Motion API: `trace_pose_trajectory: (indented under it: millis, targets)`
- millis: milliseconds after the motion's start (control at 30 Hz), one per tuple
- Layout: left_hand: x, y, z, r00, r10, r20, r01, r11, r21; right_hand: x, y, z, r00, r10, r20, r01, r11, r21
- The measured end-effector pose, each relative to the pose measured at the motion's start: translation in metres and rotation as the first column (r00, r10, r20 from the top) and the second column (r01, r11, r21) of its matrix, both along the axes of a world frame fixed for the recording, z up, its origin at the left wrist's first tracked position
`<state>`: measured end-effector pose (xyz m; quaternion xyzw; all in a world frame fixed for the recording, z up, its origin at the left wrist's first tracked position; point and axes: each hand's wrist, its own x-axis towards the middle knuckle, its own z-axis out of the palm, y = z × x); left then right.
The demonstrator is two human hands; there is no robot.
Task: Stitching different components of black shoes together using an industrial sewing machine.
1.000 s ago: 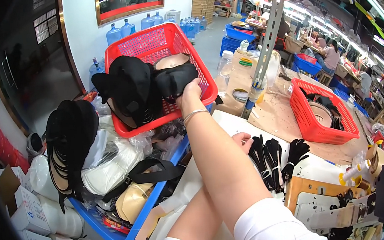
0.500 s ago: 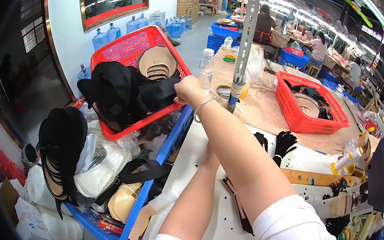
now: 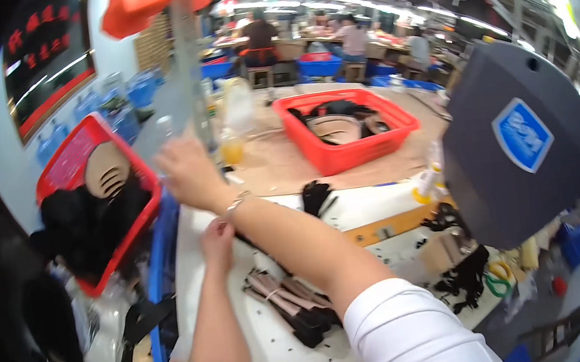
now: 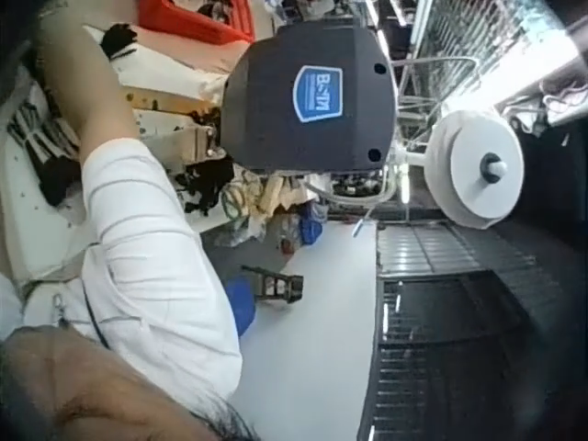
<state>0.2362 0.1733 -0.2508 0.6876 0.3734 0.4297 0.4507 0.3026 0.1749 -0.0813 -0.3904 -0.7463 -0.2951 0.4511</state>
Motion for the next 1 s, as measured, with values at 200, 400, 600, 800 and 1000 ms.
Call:
trace_pose_trajectory:
  millis: [200, 400, 600, 800, 1000]
  targets:
    - [-0.005, -0.012, 0.027, 0.999, 0.039, 0.000, -0.039, 0.999, 0.024, 0.245, -0.108, -0.022, -0.010, -0.600, -0.800, 0.891, 0.357, -0.279]
    - [-0.010, -0.001, 0.017, 1.000, 0.029, 0.007, -0.029, 1.000, -0.006, 0.242, -0.093, -0.049, -0.574, 0.053, -0.817, 0.086, 0.996, 0.005]
    - [-0.025, -0.001, 0.009, 0.996, 0.078, 0.045, -0.081, 0.993, 0.083, 0.218, -0.058, -0.066, -0.681, 0.168, -0.712, 0.018, 0.977, 0.213]
    - [0.035, -0.025, 0.080, 0.995, -0.007, 0.101, -0.021, 0.960, 0.281, 0.207, -0.056, -0.086, -0.553, -0.003, -0.833, -0.036, 0.999, 0.020]
    - [0.141, -0.029, 0.100, 0.991, -0.074, 0.109, 0.077, 0.997, -0.016, 0.133, -0.047, -0.126, -0.582, 0.137, -0.802, 0.125, 0.989, 0.078]
